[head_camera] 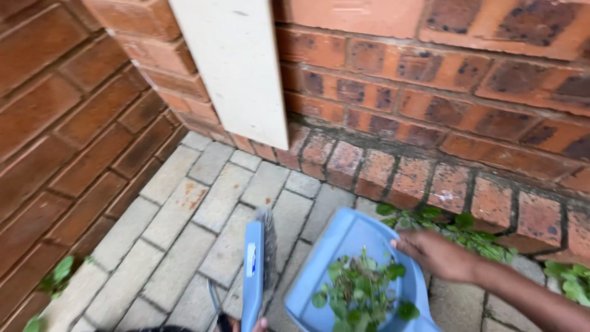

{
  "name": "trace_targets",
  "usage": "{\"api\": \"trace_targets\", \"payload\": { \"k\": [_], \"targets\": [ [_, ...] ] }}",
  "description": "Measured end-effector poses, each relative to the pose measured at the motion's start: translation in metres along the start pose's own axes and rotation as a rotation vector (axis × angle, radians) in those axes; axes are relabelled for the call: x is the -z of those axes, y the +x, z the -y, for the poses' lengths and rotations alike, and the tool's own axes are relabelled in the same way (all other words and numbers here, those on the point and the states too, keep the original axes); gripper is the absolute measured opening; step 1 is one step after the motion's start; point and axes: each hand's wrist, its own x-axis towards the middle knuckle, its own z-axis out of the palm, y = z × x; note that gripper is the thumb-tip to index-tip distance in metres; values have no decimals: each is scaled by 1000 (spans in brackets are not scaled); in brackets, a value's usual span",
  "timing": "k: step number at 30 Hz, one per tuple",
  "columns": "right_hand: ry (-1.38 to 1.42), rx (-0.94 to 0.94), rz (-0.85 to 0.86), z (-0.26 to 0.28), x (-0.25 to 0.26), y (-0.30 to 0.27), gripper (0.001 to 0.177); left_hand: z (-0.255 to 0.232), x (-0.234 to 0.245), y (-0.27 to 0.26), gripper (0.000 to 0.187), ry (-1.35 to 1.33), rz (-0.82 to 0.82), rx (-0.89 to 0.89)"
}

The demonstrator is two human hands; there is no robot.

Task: Removing weeds from between paving stones using a small tool and a brush.

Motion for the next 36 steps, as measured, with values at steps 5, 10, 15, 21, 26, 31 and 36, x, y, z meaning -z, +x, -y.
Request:
{"api": "trace_targets", "payload": {
  "k": [5,10,15,21,26,31,36],
  "targets": [
    [-86,1,-5,99,51,0,45,-248,40,-9,52,-54,-401,-130],
    [-125,44,0,160,66,-2,44,-322,84,-26,51,37,-272,120],
    [-120,166,1,218,80,-2,43,-346,127,-49,50,-18,-338,135],
    [-216,197,14,329,71,-30,42,-382,199,-79,48,14,-424,196],
    [-234,365,56,397,25,-40,42,-389,248,-116,49,70,-496,264],
    [-282,389,165,456,-27,-63,43,-391,285,-157,47,123,-566,335],
    [-321,453,238,495,-74,-71,43,-393,312,-202,46,64,-635,388]
  ]
}}
